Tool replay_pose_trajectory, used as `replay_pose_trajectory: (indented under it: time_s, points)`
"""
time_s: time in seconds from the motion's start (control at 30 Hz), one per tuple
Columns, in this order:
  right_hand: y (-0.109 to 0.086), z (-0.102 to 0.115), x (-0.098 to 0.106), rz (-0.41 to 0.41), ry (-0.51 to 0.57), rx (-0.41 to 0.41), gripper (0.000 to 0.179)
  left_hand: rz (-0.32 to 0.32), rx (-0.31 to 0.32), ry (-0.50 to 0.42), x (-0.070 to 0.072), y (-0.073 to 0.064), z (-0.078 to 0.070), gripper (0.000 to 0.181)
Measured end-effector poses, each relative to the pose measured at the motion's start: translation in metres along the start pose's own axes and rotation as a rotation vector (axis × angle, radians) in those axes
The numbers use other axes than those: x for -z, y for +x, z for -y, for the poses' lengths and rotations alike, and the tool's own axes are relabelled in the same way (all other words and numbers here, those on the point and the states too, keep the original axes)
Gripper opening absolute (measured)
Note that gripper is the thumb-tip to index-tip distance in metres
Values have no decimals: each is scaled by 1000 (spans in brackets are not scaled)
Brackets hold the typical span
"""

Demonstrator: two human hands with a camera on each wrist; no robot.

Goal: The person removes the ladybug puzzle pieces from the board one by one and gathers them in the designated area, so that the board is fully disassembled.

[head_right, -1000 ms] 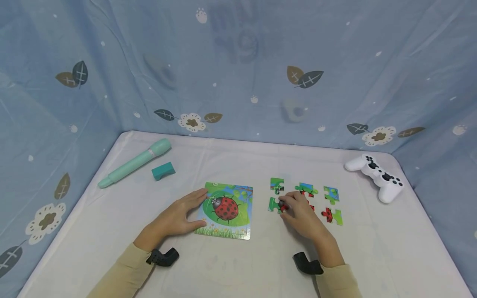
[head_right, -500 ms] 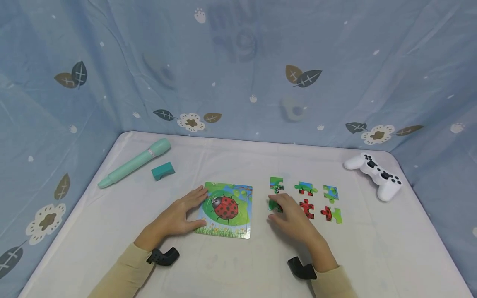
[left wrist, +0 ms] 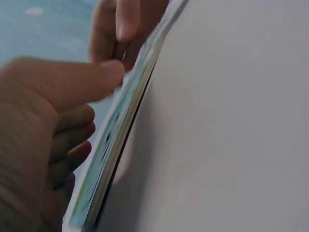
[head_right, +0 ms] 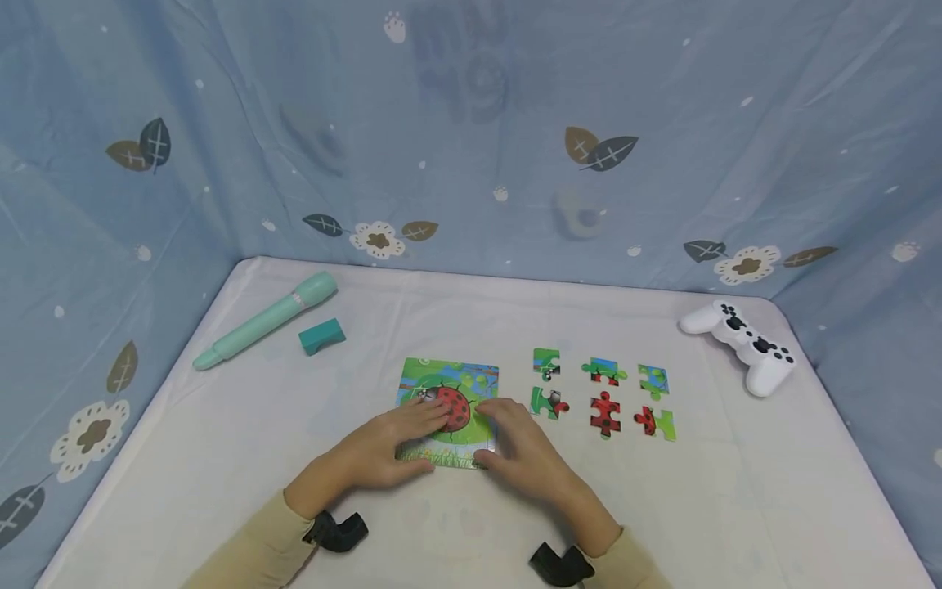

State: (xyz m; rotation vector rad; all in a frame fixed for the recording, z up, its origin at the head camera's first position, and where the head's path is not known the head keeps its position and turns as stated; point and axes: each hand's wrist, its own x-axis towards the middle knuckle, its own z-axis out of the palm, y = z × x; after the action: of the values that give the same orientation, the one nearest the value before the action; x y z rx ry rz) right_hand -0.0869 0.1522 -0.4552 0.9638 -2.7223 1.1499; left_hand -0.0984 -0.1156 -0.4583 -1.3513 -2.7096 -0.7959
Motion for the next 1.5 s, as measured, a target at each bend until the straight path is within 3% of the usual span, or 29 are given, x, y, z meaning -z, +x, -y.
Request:
replay_pose_trajectory:
  time_s: [0.13,0.33,0.77,1.17,1.37,1.5]
  points:
    - [-1,0,-6,40,-52,-10,62,38,-48,3,-9,3,-6,57]
    - [-1,-1,-7,92,-71,-33,63,50,-46,39,-12,4,-6,49]
    - [1,6,-11,33,-22,-105,61,74,-8,5,-11,3,-5,49]
    - [3,8,-8,62,-70,-79,61,33,-35,5,-11,2,-5,48]
    - [2,6,-2,1,-71,-30,60,16,-49,27,-13,2,-3,49]
    - [-1,4,9,-22,-40,-64,59,42,-33,4,-12,3,-5,49]
